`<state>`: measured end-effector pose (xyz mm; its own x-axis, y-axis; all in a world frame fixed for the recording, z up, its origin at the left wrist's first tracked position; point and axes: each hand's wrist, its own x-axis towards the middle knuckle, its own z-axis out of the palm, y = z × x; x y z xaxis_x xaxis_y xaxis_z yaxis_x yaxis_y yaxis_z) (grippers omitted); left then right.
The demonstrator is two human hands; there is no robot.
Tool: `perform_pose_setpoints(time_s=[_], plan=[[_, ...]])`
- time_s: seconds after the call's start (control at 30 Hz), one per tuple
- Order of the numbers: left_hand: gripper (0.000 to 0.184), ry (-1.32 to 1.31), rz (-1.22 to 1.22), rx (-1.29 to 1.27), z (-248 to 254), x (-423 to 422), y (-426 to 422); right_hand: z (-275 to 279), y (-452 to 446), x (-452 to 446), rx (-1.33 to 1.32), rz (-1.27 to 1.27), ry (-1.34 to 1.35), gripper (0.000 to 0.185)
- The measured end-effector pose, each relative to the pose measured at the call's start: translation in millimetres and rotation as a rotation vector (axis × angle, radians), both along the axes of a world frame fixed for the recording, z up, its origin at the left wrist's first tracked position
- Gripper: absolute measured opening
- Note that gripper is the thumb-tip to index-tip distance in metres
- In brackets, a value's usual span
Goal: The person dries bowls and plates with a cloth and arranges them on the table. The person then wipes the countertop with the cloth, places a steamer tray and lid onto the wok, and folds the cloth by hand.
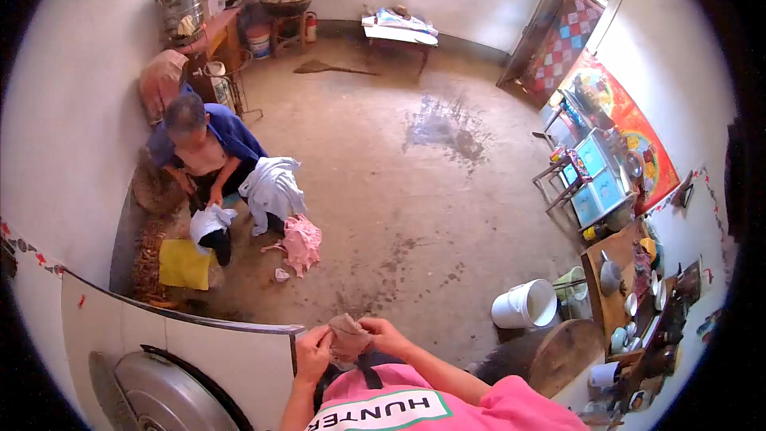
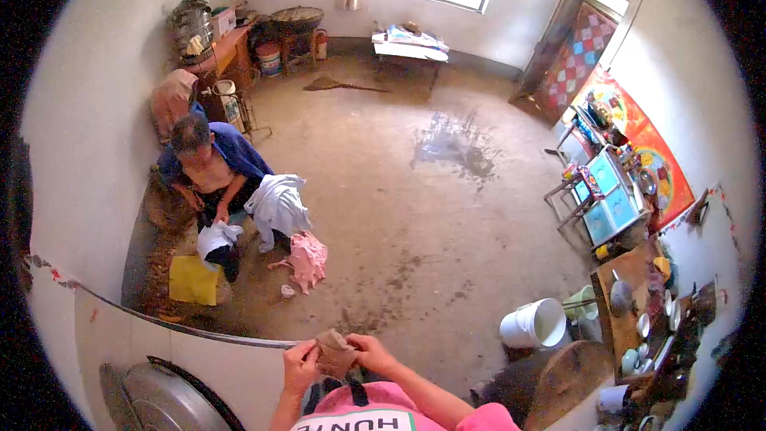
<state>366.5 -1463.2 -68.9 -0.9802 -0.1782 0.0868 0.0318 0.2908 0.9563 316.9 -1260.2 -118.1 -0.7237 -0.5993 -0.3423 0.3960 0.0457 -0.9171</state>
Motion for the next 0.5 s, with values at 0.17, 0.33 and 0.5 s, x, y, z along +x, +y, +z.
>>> perform_pose_setpoints(time_s=[0.17,0.33,0.5], plan=[[0.011,0.034,-0.083,-0.232,-10.1,3.4,-3.1,33.6,32.5,7.6,0.439,-0.22,0.468,0.038],[0.009,-0.011,-0.151,-0.309,-24.9,-11.5,-8.0,59.8,54.4,2.0,0.649,-0.34,0.672,0.036],[0.012,-0.1,-0.013,-0.152,-26.5,-59.4,11.4,77.7,73.9,-51.9,0.327,-0.532,0.51,0.023]])
